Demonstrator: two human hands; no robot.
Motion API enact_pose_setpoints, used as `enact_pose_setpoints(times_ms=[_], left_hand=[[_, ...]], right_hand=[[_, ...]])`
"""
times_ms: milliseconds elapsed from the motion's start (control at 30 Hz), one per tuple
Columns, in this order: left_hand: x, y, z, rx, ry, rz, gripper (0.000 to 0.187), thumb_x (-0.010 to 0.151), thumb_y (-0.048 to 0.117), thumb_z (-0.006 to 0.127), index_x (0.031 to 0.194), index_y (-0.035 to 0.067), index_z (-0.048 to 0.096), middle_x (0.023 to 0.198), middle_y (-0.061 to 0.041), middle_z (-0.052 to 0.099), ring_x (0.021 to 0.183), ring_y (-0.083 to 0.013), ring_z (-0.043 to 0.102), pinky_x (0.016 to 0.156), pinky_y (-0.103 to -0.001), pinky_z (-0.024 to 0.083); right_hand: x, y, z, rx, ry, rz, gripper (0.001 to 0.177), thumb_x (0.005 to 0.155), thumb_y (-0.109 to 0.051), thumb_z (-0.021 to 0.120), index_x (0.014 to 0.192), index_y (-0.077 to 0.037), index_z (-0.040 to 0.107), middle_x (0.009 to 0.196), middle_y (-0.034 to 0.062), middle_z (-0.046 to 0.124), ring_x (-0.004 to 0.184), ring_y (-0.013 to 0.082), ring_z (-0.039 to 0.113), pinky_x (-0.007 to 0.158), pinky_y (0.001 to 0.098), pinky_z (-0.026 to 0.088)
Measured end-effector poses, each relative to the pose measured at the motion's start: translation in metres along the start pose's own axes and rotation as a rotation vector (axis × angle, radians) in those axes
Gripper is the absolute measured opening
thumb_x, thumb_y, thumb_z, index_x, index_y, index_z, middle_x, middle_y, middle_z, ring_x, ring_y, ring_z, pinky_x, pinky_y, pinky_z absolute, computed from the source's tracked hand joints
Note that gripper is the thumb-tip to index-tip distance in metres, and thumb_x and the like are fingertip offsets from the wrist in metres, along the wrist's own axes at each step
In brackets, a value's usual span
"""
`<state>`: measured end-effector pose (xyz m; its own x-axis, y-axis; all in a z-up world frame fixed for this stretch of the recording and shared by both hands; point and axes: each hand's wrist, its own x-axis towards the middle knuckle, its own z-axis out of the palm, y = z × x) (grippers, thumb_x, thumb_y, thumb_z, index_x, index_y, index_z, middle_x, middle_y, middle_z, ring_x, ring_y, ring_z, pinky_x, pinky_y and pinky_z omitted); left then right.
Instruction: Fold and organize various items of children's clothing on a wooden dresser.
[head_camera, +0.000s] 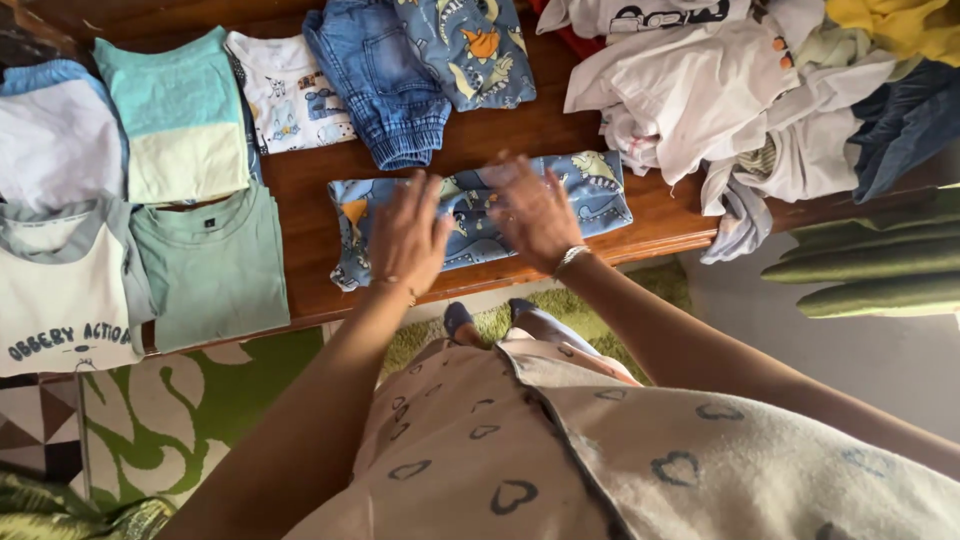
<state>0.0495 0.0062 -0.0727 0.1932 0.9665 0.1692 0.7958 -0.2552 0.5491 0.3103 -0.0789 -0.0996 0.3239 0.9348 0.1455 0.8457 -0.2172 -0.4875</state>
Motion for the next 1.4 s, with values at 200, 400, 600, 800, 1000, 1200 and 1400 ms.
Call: enact_pose_setpoints(times_ms=[200,400,600,800,1000,1200,1400], left_hand=[[0.0,-0.023,-0.04,0.425,-0.646,-0.013,0.065,0.1,0.052,0.011,0.162,0.031,0.005,0.169,0.0,-0.006,0.154,-0.0234,-0.001,0.118,-0.066,0.0],[-0.016,-0.001,-0.008,0.608,-0.484,0.105,0.068,0.106,0.049,0.026,0.167,0.022,0.008,0.172,-0.007,-0.005,0.16,-0.0292,-0.002,0.118,-0.066,-0.001],[-0.007,-0.023,-0.013,0.211,-0.501,0.154,0.067,0.102,0.055,0.039,0.159,0.023,0.029,0.168,-0.01,0.012,0.153,-0.0347,0.014,0.118,-0.066,0.006],[0.01,-0.007,-0.038,-0.068,-0.183,0.274,0.042,0.104,0.027,0.058,0.143,0.013,0.056,0.155,-0.01,0.054,0.143,-0.0302,0.053,0.116,-0.053,0.037],[0.07,0.044,-0.072,-0.509,-0.113,0.304,0.05,0.1,0.018,0.07,0.147,0.008,0.054,0.148,-0.015,0.061,0.137,-0.0296,0.06,0.115,-0.042,0.047],[0.135,0.107,-0.081,-1.053,-0.055,0.508,0.108,0.088,0.025,0.096,0.159,0.004,0.018,0.154,-0.016,0.035,0.143,-0.0289,0.04,0.117,-0.039,0.04],[0.126,0.14,-0.104,-0.954,-0.694,-0.066,0.054,0.074,0.022,0.09,0.121,0.003,0.073,0.114,-0.007,0.077,0.105,-0.0182,0.071,0.097,-0.038,0.054]], right_hand=[[-0.002,0.024,-0.029,-0.206,-0.16,-0.018,0.062,0.108,-0.042,0.039,0.163,-0.019,0.025,0.171,0.0065,0.018,0.156,0.0256,0.014,0.124,0.0577,0.005],[0.026,-0.051,-0.02,-0.256,-0.113,-0.036,0.068,0.105,-0.048,0.04,0.162,-0.017,0.02,0.169,0.0095,0.014,0.153,0.029,0.014,0.115,0.0643,0.001],[0.146,-0.062,0.021,0.004,-0.116,0.257,0.048,0.102,-0.053,0.046,0.14,-0.025,0.052,0.138,0.0027,0.067,0.133,0.0283,0.058,0.118,0.0591,0.031],[0.274,-0.005,0.116,0.624,-0.051,0.747,0.067,0.074,-0.046,0.084,0.124,-0.008,0.06,0.111,0.0132,0.072,0.096,0.0274,0.064,0.09,0.0453,0.047],[0.219,-0.07,-0.041,1.249,-0.194,0.468,0.04,0.067,-0.002,0.068,0.106,-0.009,0.066,0.097,0.0029,0.071,0.086,0.0169,0.062,0.077,0.0296,0.049],[0.164,-0.089,-0.17,1.427,-0.603,0.289,0.031,0.095,-0.023,0.068,0.121,-0.006,0.068,0.107,0.0018,0.073,0.097,0.0159,0.069,0.09,0.0347,0.055],[0.143,-0.069,-0.214,1.044,-0.502,0.198,0.034,0.095,-0.025,0.067,0.128,-0.015,0.063,0.121,-0.0077,0.072,0.11,0.0027,0.066,0.094,0.0274,0.053]])
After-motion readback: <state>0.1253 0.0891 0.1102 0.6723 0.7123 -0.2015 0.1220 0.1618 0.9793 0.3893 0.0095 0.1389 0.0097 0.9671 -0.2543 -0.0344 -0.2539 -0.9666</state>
